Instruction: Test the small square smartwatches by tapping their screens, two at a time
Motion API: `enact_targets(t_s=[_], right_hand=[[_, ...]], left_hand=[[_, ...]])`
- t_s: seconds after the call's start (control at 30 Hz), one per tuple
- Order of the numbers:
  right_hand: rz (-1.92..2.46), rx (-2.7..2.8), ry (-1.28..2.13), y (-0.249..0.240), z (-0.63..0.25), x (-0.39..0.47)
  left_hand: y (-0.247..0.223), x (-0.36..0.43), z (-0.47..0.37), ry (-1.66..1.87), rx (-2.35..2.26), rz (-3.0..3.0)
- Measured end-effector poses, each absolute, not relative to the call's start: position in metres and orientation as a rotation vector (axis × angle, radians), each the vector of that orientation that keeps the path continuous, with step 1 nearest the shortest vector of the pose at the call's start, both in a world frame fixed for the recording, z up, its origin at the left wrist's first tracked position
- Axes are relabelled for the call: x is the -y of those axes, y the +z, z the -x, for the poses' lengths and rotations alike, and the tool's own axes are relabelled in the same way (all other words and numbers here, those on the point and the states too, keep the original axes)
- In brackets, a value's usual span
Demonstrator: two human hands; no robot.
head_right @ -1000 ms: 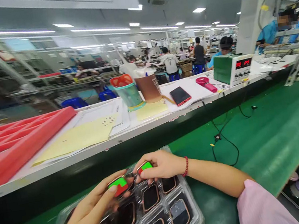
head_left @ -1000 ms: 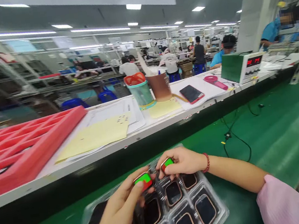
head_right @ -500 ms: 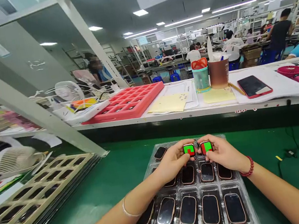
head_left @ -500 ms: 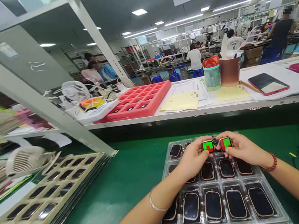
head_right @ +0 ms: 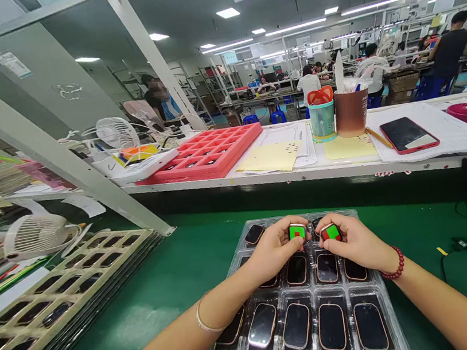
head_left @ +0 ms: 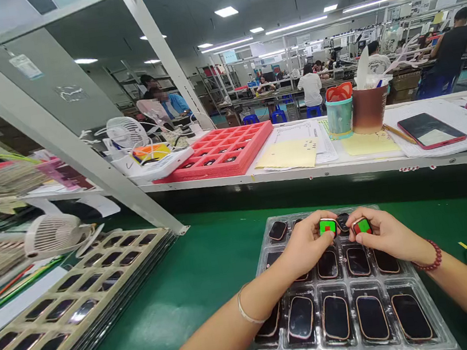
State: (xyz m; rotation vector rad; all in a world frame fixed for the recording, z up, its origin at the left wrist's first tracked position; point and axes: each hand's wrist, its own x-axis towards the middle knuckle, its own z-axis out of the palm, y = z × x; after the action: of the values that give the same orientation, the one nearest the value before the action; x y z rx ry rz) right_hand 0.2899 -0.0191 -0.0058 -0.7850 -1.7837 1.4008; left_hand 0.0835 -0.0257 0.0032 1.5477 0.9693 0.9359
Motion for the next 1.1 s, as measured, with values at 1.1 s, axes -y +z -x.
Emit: enact_targets(t_s=[1.1], right_hand=[[0.791, 1.769, 1.408, -0.0054, -0.2917, 0.0173]], left_hand=[[0.0100, 0.0261, -0.0839, 0.978, -0.960, -1.543]])
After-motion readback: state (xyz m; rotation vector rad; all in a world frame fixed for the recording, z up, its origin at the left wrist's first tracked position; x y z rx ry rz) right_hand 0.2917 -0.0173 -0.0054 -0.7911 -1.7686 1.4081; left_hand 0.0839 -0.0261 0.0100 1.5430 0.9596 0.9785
